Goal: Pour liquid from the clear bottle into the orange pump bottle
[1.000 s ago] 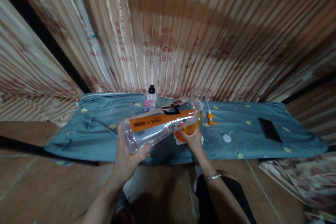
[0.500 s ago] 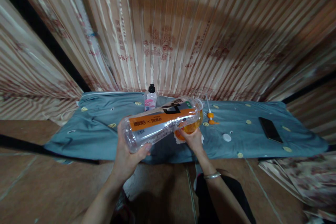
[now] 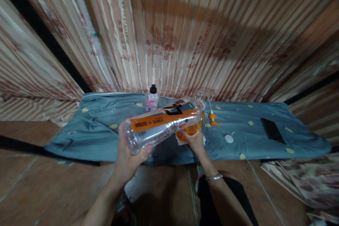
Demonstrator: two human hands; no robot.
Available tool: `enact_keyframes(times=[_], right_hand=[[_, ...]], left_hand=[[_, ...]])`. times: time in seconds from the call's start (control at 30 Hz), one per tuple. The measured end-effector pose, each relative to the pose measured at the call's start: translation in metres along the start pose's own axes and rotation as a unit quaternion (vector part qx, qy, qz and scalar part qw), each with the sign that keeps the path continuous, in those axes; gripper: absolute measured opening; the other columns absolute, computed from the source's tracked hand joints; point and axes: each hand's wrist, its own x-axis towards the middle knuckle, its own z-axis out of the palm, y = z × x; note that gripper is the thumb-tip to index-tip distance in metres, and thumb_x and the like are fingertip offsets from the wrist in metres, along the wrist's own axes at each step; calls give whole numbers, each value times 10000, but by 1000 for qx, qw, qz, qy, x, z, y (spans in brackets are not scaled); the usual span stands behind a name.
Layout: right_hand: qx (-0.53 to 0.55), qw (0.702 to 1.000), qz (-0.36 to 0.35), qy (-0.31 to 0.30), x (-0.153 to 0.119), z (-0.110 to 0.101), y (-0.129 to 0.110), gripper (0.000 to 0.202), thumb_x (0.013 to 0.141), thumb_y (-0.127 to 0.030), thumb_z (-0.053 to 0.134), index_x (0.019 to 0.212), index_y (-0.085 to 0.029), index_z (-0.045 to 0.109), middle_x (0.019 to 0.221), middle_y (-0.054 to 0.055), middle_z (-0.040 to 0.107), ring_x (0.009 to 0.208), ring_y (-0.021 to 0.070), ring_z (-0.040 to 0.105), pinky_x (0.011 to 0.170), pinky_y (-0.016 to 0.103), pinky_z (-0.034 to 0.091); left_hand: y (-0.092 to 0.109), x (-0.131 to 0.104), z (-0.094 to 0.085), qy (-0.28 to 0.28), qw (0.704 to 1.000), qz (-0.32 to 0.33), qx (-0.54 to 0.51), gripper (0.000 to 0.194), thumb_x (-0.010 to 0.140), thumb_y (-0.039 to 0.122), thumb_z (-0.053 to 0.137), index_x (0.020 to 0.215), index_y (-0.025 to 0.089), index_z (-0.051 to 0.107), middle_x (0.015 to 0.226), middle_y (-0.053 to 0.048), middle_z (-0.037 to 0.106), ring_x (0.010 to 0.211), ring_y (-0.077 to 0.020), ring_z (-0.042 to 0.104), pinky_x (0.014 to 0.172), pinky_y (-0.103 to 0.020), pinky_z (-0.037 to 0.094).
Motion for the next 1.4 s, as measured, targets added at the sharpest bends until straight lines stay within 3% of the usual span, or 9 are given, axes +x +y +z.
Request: enact_keyframes(times=[0.27,0.57,0.73,1.4], right_hand=[[10,1000,3,3,0,1,0,695,528,-626,1048,1059,-278,763,1080,130,942,1104,437,908,1016,575,761],[-13,1000,-6,-11,1,-1,3,764,577,-653,1043,1173,-250,786,1127,142,940,1116,431,903,998,549,756],[-6,1000,9,-13,1,-1,3,803,539,-664,1047,1166,-238,781,1137,169,933,1152,460,893,1005,574,751],[-4,1000,4,-6,2,-1,4,758,535,-674,1051,1108,-262,775,1118,150,949,1103,442,913,1002,564,758]], left_hand=[[0,0,2,-2,1000,-11,-27,1060,688,603,1093,1510,258,520,1193,-115,819,1190,-428,854,851,-481,749],[8,1,-2,-16,999,-24,-16,1040,688,508,1099,1513,262,515,1243,-109,813,1307,-437,827,1070,-584,727],[4,1,3,10,1000,-10,-25,1057,666,557,1096,1499,256,518,1273,-129,815,1322,-454,823,1078,-590,722],[1,1,0,-16,1000,14,-10,1036,733,622,1077,1523,254,518,1298,-129,803,1327,-449,819,1101,-599,716]])
